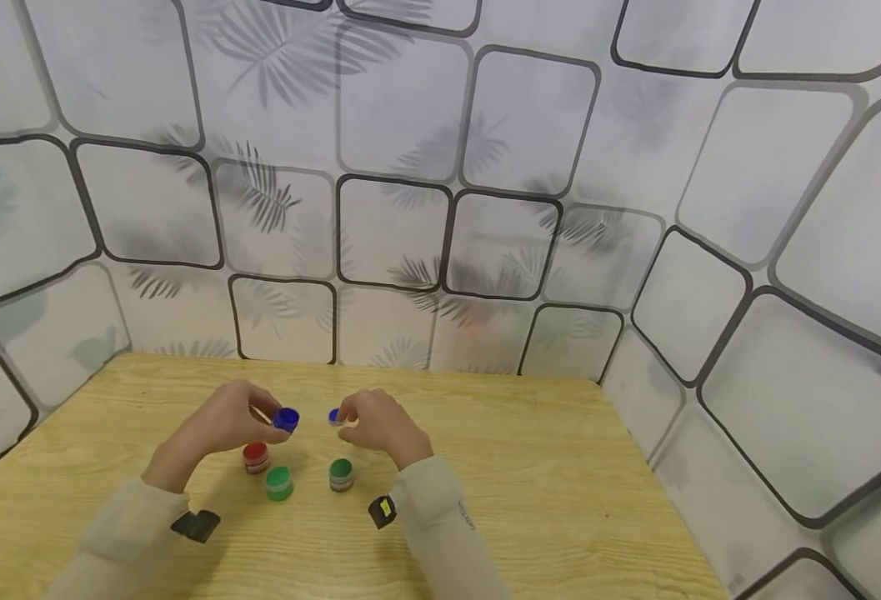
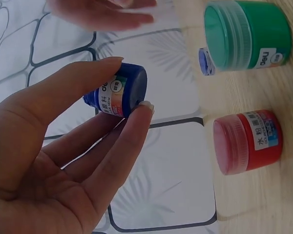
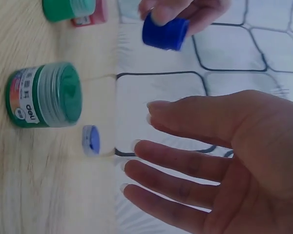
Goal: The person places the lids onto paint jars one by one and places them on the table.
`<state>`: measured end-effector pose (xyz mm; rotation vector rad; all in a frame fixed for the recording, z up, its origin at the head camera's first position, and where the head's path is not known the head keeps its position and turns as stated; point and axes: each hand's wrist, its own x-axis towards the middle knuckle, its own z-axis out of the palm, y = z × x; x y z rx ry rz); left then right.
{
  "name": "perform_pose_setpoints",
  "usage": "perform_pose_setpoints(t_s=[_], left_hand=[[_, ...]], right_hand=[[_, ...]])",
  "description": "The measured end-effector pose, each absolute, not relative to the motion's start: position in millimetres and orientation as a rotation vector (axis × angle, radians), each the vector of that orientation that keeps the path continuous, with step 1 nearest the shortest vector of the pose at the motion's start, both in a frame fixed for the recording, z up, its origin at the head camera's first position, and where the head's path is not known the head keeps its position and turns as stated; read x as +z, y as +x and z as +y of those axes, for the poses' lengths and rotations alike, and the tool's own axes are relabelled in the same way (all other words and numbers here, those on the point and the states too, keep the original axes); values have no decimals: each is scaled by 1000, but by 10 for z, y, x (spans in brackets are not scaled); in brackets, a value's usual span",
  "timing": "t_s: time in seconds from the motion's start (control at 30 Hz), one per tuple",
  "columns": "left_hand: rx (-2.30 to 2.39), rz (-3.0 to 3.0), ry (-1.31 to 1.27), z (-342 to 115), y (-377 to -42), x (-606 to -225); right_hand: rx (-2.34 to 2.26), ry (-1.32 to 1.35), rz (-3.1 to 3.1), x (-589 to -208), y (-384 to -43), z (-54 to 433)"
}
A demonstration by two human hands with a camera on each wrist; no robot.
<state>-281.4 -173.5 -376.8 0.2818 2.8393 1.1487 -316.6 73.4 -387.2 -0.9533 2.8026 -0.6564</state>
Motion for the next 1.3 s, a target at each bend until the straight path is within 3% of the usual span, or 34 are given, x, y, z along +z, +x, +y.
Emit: perform_pose_setpoints(t_s=[0.3,0.6,0.87,1.3], left_hand=[[1183,2809,345,-1768,-2798,-3858],[1180,2768,384,-1797,-2782,-3862],[1189,2737,416,-1776,-2741,-3851],[1267,2682,410,-1682,-2693,-3813]], right_hand=[[-470,-1013,2650,-3972,-3664,531],[-156,-1002,2678,-4125,-3879,442],[50,-1097,2733,-4269,-3876,359],[-182,-1071,2754,-4154,-3751,566]])
